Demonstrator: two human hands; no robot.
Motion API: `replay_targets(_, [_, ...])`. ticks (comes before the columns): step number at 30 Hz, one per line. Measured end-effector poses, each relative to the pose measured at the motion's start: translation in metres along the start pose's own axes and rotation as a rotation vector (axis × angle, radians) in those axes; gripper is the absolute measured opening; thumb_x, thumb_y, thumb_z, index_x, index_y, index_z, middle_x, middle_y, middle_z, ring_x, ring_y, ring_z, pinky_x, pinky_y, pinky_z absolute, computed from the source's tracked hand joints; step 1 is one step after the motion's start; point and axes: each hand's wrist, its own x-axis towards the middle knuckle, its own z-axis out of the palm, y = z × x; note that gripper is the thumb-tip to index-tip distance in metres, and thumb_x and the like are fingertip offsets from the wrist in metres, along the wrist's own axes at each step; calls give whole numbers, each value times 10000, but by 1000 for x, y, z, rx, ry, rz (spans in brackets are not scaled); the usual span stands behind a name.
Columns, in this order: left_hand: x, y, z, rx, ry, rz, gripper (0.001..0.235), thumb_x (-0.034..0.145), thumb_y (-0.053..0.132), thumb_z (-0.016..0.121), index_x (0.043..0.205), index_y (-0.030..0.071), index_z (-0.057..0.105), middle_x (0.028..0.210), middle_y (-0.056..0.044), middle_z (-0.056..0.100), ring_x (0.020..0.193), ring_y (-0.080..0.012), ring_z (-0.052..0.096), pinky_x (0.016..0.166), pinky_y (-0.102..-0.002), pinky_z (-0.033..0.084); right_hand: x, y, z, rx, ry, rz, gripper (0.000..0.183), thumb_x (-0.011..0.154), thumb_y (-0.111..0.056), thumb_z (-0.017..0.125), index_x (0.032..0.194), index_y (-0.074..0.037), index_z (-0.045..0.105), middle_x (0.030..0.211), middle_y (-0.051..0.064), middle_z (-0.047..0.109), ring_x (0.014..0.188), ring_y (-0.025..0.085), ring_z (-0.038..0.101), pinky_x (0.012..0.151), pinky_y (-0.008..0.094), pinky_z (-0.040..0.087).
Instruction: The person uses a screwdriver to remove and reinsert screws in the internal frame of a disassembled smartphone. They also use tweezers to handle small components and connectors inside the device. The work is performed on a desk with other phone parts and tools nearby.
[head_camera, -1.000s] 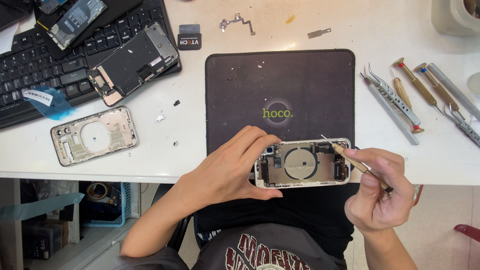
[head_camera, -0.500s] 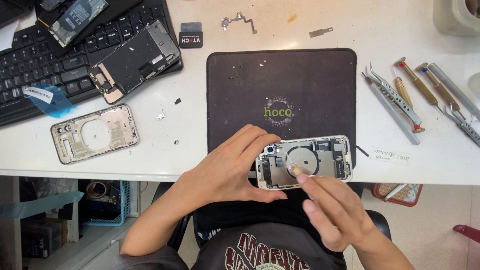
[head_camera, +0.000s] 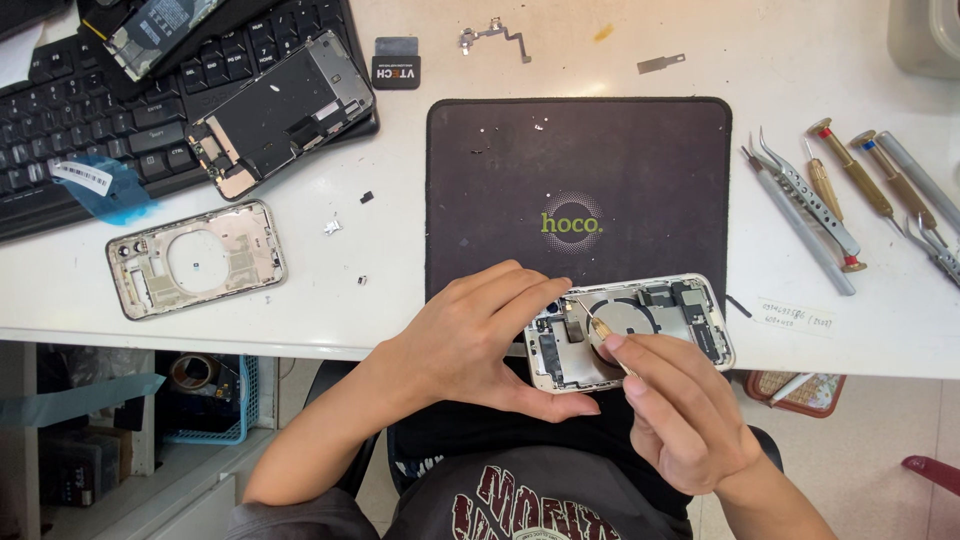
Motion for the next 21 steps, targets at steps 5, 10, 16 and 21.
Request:
replay_targets(5, [-1,-1,1,-1,2,2,875,715,595,919,1149,-114,647,996,-158,684,885,-286,701,776,-341,597,-2,-1,2,-7,1,-36,314,967,60,581,1234,50,417,1170,323,621,985,412,711,788,464,650])
replay_targets(10, [-1,-2,3,-14,-9,0,880,710,603,912,1145,-114,645,993,-163,678,893,-288,702,768,-338,597,1,-2,6,-34,-6,-33,313,960,64,581,1237,55,436,1168,319,631,1000,403,714,804,466,660])
replay_targets(16, [-2,-2,2,-16,-8,-4,866,722,595,914,1144,-112,645,995,-157,672,889,-286,697,766,-342,595,-2,0,6,-43,-29,-37,322,955,57,581,1243,59,436,1164,328,631,1007,416,711,806,470,660])
replay_targets(21, [0,0,0,-6,-27,-11,890,724,604,908,1185,-102,623,1020,-156,661,909,-280,683,789,-346,590,-11,-3,0,7,-1,35,337,970,68,547,1285,27,433,1196,298,625,1040,418,710,849,465,668])
